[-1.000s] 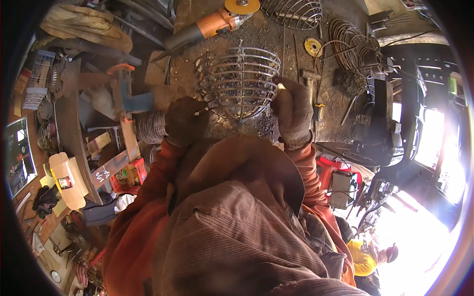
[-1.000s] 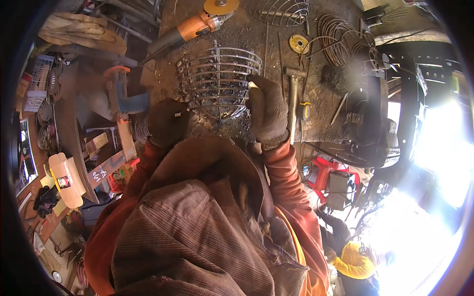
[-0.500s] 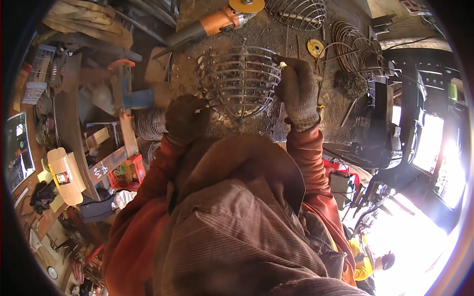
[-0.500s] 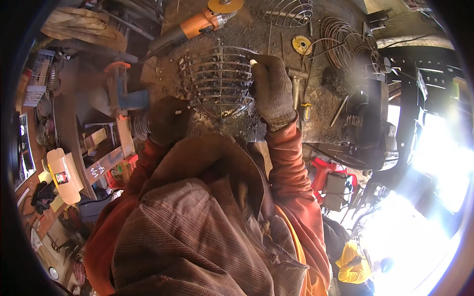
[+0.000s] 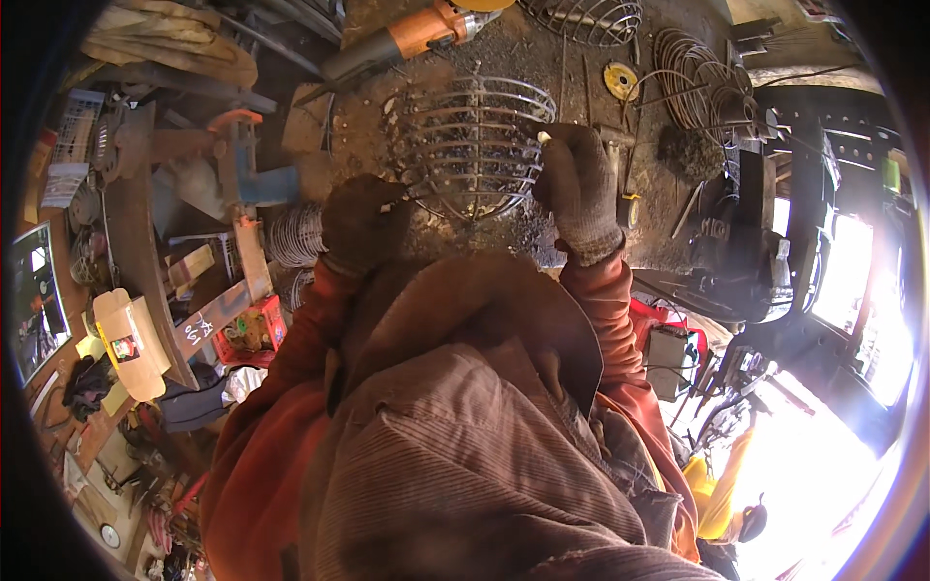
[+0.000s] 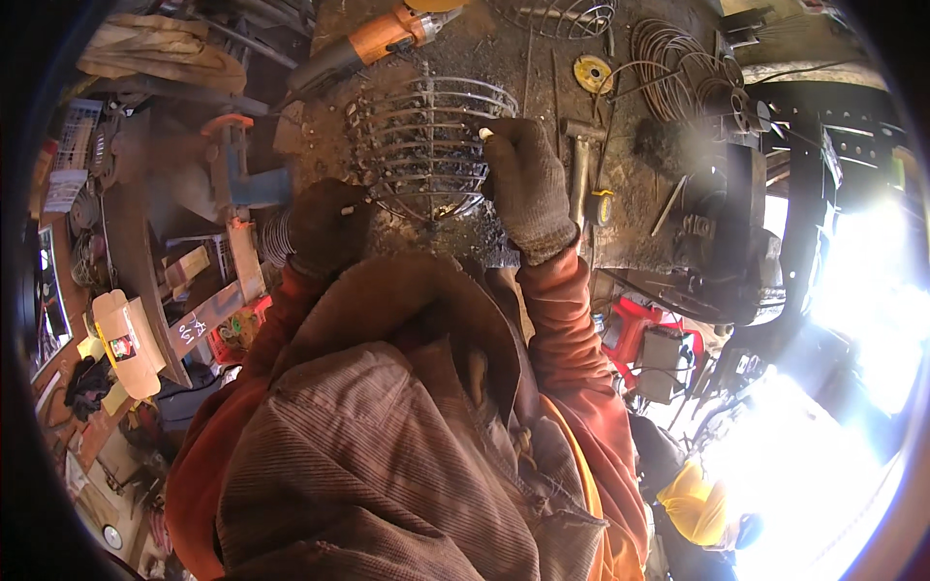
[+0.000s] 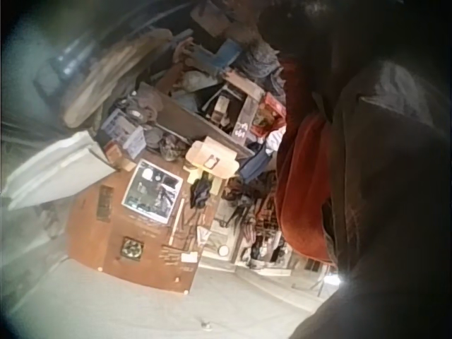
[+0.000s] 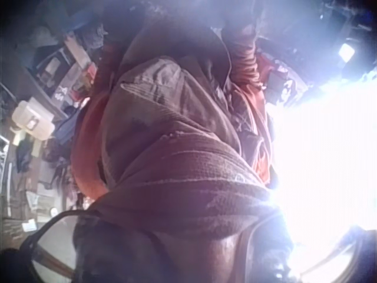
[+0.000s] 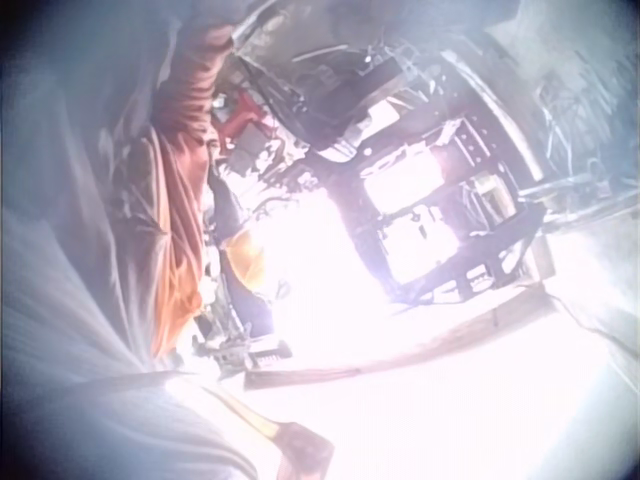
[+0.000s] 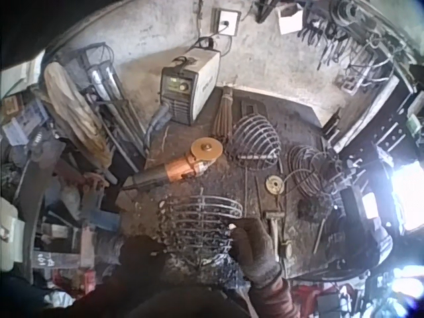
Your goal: The person measures a metal wire basket using a tape measure on a workbench.
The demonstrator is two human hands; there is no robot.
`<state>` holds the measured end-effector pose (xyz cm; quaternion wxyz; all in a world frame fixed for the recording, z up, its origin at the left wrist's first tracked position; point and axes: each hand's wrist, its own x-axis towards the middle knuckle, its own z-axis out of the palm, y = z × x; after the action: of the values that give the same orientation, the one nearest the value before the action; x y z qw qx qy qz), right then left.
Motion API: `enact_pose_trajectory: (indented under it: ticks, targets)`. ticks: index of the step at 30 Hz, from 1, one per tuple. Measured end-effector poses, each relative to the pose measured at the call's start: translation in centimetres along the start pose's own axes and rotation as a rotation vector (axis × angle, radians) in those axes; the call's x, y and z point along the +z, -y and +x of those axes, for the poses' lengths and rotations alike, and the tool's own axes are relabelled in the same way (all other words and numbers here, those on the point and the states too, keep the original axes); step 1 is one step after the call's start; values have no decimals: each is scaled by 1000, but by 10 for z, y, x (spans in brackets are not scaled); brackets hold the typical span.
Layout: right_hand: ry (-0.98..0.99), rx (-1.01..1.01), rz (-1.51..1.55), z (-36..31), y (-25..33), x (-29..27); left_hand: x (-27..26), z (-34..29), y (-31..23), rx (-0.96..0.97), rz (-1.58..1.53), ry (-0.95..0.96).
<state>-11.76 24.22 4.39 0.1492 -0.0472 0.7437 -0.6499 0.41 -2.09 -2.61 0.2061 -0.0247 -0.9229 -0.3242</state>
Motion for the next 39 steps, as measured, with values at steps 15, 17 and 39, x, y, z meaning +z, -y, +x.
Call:
enact_pose_trajectory:
  ticks: [15, 17, 39]
  targets:
    - [3, -36, -83, -13, 15, -3, 2, -3, 6, 2, -4, 10]
    - [3, 0, -82, -16, 12, -3, 2, -2, 6, 19, 2, -1]
    - [67, 69, -72, -30, 3, -5, 2, -1, 5, -26, 40, 18]
